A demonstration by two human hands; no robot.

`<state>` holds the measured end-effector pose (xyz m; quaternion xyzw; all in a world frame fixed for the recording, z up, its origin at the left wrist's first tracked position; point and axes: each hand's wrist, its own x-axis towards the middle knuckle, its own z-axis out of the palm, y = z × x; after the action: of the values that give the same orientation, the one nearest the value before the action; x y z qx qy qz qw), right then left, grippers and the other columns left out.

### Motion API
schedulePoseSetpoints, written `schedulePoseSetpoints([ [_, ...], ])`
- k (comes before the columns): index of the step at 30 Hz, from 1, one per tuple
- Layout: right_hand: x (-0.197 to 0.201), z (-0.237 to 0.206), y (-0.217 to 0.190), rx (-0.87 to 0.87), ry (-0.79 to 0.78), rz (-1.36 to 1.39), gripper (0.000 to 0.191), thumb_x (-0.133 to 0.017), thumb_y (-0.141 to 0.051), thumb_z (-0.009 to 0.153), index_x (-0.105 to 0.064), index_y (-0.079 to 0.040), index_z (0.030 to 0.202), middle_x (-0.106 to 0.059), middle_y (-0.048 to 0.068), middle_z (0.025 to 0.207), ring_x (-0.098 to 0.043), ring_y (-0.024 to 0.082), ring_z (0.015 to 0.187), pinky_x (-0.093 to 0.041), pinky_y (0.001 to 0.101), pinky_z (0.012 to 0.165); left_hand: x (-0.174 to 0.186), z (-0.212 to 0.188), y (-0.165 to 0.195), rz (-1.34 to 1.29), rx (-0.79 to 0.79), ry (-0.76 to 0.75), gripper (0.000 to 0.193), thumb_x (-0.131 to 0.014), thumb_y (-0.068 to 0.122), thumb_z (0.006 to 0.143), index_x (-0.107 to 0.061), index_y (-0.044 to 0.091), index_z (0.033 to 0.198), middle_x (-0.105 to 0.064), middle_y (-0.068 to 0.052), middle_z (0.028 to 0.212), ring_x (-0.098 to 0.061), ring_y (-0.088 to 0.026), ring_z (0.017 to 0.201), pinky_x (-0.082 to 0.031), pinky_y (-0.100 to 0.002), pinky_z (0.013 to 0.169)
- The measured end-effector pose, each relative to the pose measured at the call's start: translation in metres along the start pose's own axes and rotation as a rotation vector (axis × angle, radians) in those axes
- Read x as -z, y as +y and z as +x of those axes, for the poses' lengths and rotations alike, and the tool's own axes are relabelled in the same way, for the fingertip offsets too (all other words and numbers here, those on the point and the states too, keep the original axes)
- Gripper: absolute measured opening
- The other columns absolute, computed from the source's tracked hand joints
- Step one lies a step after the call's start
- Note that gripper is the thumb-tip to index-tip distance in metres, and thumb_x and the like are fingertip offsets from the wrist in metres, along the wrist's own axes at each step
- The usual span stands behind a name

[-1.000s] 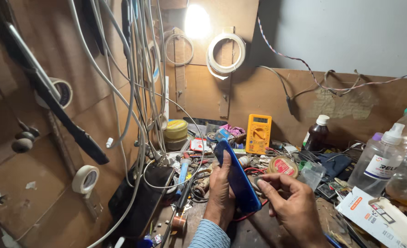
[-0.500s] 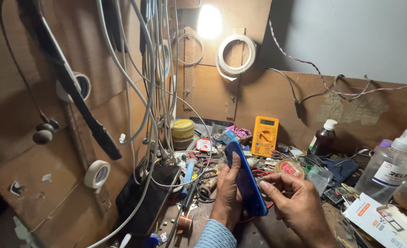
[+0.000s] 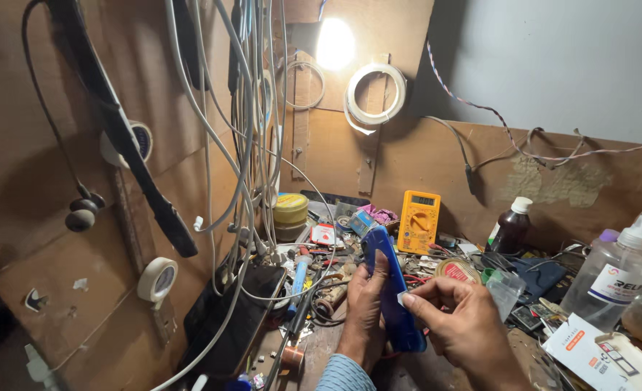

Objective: The person holds a blue smartphone and uses a small metal tool to pry and separate the screen from the frame. They repeatedly work along the edges, lifting the screen slightly and repositioning the tool to continue the separation.

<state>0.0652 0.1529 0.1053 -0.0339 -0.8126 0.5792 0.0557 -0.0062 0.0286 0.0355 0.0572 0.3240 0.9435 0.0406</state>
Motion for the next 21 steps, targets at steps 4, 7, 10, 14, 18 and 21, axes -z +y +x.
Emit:
schedulePoseSetpoints([
  [4, -0.008, -0.001, 0.005, 0.157, 0.061, -0.009, 0.017, -0.080, -0.018, 0.084, -0.079, -0.001, 0.087, -0.064, 0.003, 0.052, -0.050, 0.009, 0.038, -0.035, 0.0274, 0.035, 0.004, 0.000, 0.001, -0.021, 0.033, 0.035, 0.039, -0.072, 0.045, 0.088, -0.065, 0.011, 0.105, -0.068, 0.001, 0.084, -0.064, -0.007, 0.071, -0.054, -0.023, 0.063],
  [7, -0.004, 0.003, 0.004, 0.095, 0.137, 0.039, 0.018, -0.078, -0.018, 0.087, -0.078, -0.001, 0.089, -0.066, 0.005, 0.057, -0.050, 0.012, 0.038, -0.035, 0.0291, 0.033, 0.008, 0.002, 0.001, -0.051, 0.015, -0.006, 0.039, -0.073, 0.046, 0.090, -0.066, 0.010, 0.105, -0.065, 0.002, 0.082, -0.061, -0.007, 0.068, -0.052, -0.022, 0.058],
  [10, -0.001, 0.006, 0.001, 0.041, 0.161, 0.053, 0.019, -0.077, -0.019, 0.089, -0.077, -0.001, 0.091, -0.067, 0.006, 0.061, -0.053, 0.012, 0.040, -0.037, 0.0288, 0.033, 0.008, 0.003, -0.001, -0.058, 0.047, -0.038, 0.042, -0.073, 0.049, 0.093, -0.065, 0.009, 0.103, -0.062, 0.002, 0.079, -0.060, -0.007, 0.063, -0.051, -0.023, 0.053],
  [14, -0.005, 0.006, -0.001, 0.008, 0.115, 0.102, 0.018, -0.076, -0.019, 0.087, -0.074, -0.001, 0.091, -0.071, 0.004, 0.064, -0.056, 0.012, 0.040, -0.037, 0.0284, 0.031, 0.006, 0.002, 0.000, -0.077, 0.103, -0.054, 0.042, -0.069, 0.049, 0.092, -0.062, 0.008, 0.101, -0.065, -0.003, 0.081, -0.066, -0.011, 0.065, -0.057, -0.026, 0.057],
  [18, -0.010, 0.007, -0.004, 0.077, 0.140, 0.052, 0.020, -0.077, -0.020, 0.089, -0.075, 0.000, 0.093, -0.069, 0.007, 0.062, -0.057, 0.011, 0.042, -0.039, 0.0273, 0.032, 0.007, -0.001, 0.003, -0.097, 0.104, -0.138, 0.042, -0.067, 0.048, 0.095, -0.061, 0.007, 0.101, -0.065, -0.002, 0.081, -0.066, -0.011, 0.065, -0.057, -0.027, 0.056],
  [21, -0.009, 0.008, -0.008, 0.086, 0.157, 0.031, 0.021, -0.078, -0.020, 0.088, -0.075, 0.000, 0.094, -0.069, 0.007, 0.061, -0.056, 0.011, 0.041, -0.039, 0.0275, 0.032, 0.005, 0.001, 0.004, -0.143, 0.105, -0.110, 0.039, -0.067, 0.045, 0.097, -0.062, 0.007, 0.107, -0.067, -0.003, 0.087, -0.068, -0.010, 0.072, -0.059, -0.024, 0.063],
])
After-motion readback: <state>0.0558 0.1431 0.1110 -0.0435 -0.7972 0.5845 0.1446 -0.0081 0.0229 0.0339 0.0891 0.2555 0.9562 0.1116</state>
